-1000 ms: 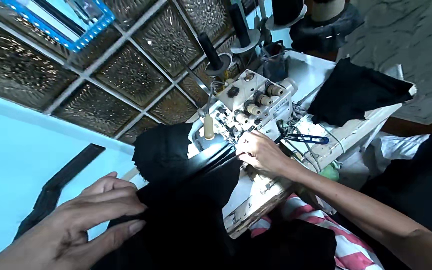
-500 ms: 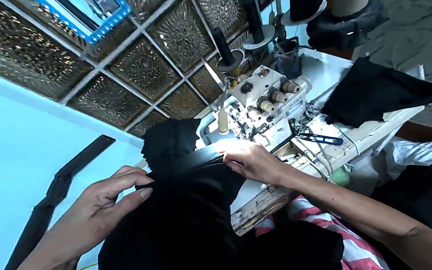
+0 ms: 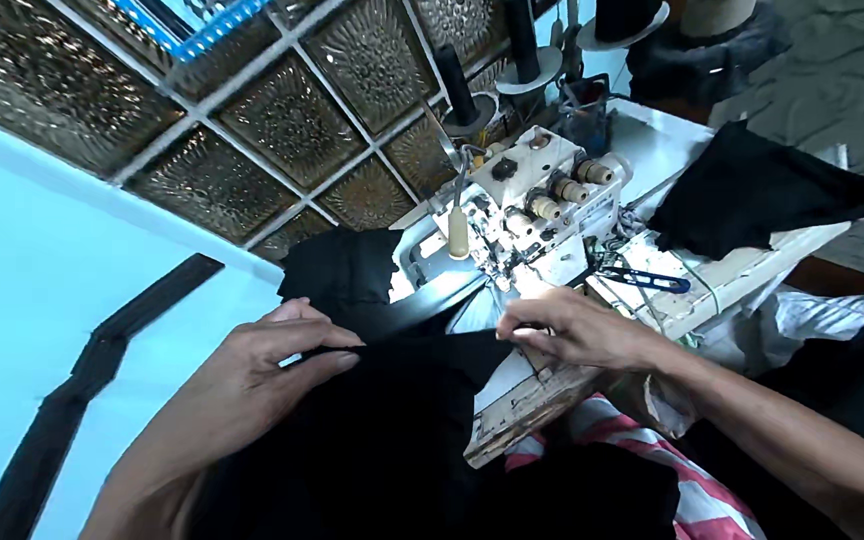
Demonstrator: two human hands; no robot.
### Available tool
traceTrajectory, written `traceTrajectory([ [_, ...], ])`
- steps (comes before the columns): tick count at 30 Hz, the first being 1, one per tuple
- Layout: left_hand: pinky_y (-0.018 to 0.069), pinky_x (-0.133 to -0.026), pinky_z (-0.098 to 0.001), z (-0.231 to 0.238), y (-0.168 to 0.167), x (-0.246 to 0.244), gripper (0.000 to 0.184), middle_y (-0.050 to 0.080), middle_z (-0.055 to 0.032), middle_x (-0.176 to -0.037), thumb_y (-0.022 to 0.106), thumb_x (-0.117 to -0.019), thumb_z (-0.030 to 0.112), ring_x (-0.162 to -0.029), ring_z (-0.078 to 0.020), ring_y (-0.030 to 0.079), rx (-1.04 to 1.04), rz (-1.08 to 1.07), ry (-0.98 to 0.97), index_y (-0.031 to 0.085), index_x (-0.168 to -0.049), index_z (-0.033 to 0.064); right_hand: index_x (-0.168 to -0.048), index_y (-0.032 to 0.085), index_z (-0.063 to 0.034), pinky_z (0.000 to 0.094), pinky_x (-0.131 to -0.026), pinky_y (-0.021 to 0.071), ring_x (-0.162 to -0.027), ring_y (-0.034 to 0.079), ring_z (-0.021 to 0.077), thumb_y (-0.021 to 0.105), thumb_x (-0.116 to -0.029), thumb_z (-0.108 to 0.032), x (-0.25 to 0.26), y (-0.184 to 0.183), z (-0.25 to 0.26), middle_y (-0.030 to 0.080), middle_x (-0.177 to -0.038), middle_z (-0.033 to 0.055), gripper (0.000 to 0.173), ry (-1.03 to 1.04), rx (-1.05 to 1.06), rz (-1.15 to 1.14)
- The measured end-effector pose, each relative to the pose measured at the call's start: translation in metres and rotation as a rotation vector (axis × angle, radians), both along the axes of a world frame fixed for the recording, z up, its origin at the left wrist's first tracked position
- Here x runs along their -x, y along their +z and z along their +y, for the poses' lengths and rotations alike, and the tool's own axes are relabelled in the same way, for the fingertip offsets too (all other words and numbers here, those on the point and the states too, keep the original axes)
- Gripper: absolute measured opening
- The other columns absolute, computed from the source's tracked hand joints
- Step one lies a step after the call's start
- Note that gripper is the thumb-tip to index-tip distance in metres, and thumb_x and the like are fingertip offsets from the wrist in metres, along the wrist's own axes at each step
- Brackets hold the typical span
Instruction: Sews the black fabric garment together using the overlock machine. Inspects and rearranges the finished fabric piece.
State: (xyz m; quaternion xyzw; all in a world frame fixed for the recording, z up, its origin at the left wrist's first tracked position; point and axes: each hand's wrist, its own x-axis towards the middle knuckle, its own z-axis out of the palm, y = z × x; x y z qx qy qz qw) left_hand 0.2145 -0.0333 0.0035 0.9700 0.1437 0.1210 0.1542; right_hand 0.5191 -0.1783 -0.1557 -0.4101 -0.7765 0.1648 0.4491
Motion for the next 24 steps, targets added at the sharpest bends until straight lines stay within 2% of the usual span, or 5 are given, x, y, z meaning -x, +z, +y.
traceTrajectory([
  [4, 0.0440, -0.104, -0.0350, -0.004, -0.015, -0.029, 0.022, 0.069, 0.0185, -0.084, 0.068, -0.0885, 0.043, -0.089, 0.0017, 0.062, -0.179, 0.041, -0.037, 0.078, -0.090, 0.0236, -0.113, 0.072, -0.0026, 0.0497, -0.083, 0.0508, -0.084, 0.067, 0.0294, 0.054, -0.0915, 0.003, -0.020, 0.002, -0.031, 0.071, -0.089, 0.0142, 0.029, 0.141, 0.192, -0.141],
  [6, 0.0433, -0.098, -0.0382, -0.007, -0.022, -0.041, 0.026, 0.068, 0.0133, -0.082, 0.065, -0.0908, 0.040, -0.085, -0.0032, 0.060, -0.230, 0.038, -0.068, 0.079, -0.093, 0.0184, -0.113, 0.073, -0.0024, 0.0522, -0.090, 0.0510, -0.088, 0.069, 0.0324, 0.059, -0.0903, 0.003, -0.017, 0.005, -0.044, 0.073, -0.092, 0.0149, 0.027, 0.133, 0.196, -0.168],
  [12, 0.0426, -0.101, -0.0420, -0.013, -0.036, -0.061, 0.027, 0.065, 0.0058, -0.077, 0.058, -0.0975, 0.032, -0.083, -0.0098, 0.062, -0.310, -0.038, -0.082, 0.078, -0.090, 0.0139, -0.105, 0.072, -0.0053, 0.0423, -0.090, 0.0516, -0.084, 0.069, 0.0245, 0.059, -0.0905, -0.004, -0.007, -0.007, -0.052, 0.072, -0.086, 0.0092, 0.020, 0.005, 0.051, -0.117],
  [18, 0.0422, -0.091, -0.0380, -0.003, -0.037, -0.058, 0.024, 0.065, 0.0057, -0.078, 0.059, -0.0954, 0.026, -0.083, -0.0113, 0.058, -0.301, -0.061, 0.005, 0.077, -0.091, 0.0119, -0.107, 0.074, -0.0025, 0.0450, -0.094, 0.0492, -0.089, 0.069, 0.0256, 0.059, -0.0918, -0.002, -0.008, -0.015, -0.017, 0.074, -0.093, 0.0125, 0.021, -0.060, 0.052, -0.048],
  [24, 0.0423, -0.090, -0.0374, -0.001, -0.034, -0.052, 0.025, 0.071, 0.0045, -0.082, 0.059, -0.0947, 0.026, -0.085, -0.0098, 0.060, -0.306, -0.111, 0.045, 0.078, -0.090, 0.0096, -0.102, 0.079, -0.0120, 0.0450, -0.095, 0.0457, -0.100, 0.066, 0.0226, 0.060, -0.0934, -0.009, -0.010, -0.028, 0.020, 0.076, -0.094, 0.0027, 0.021, -0.213, -0.127, -0.120],
])
